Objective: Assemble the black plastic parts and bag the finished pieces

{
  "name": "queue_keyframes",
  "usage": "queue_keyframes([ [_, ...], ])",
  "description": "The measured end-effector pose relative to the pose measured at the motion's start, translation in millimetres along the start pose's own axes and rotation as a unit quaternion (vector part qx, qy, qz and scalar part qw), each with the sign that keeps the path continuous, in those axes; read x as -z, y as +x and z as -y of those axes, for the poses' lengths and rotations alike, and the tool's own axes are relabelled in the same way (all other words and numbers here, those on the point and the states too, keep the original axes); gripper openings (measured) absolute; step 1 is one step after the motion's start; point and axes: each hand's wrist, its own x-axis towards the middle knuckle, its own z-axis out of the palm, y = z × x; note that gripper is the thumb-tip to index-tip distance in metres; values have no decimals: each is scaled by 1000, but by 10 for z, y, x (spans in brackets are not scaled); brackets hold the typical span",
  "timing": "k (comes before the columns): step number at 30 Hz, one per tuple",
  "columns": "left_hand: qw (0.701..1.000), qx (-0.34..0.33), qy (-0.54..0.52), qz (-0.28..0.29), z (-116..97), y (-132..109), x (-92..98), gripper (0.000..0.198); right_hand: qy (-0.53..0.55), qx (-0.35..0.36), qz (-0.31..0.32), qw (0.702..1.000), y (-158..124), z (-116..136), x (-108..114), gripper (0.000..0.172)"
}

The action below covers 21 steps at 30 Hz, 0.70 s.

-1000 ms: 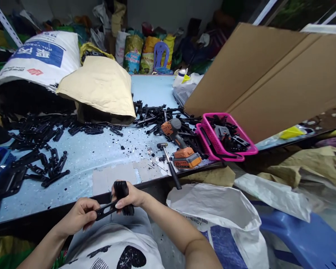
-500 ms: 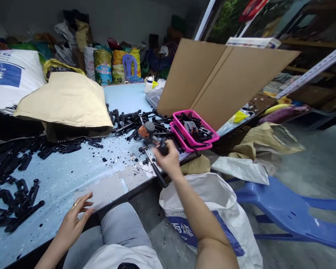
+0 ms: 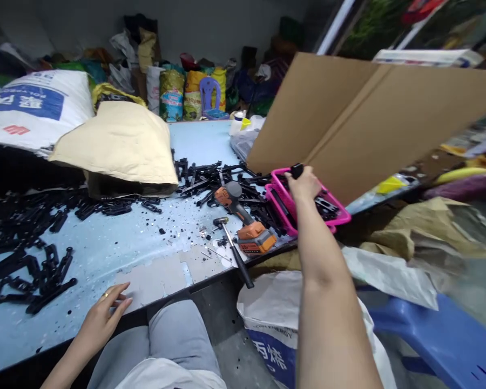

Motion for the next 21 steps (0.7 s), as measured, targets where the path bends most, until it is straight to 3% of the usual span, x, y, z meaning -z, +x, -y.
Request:
queue_keyframes([
  [2,1000,6,6,-11,50,11,67,39,38,83,-26,995,-237,240,-22,36],
  [4,1000,11,8,-22,105,48,141,39,58,181,7,982,-640,558,-31,36],
  [6,999,14,9,-40,180,126,225,38,92,272,55,956,-1214,868,-59,34],
  [8,997,16,19,-73,293,255,335,38,146,333,206,908,-1921,1116,-150,32],
  [11,986,26,66,-152,559,555,605,38,166,376,430,804,-3019,1371,-427,50],
  [12,979,36,88,-181,671,682,729,38,150,385,485,770,-3338,1438,-535,52],
  [14,963,63,133,-225,916,959,1016,37,108,406,539,730,-3842,1559,-726,51],
  [15,955,82,151,-242,1041,1102,1169,36,87,411,546,725,-4022,1611,-796,49],
  [17,938,128,167,-277,1276,1373,1458,30,60,412,522,744,-4250,1690,-878,44],
  [21,921,157,165,-315,1614,1780,1820,15,84,402,442,798,-4372,1701,-892,38],
])
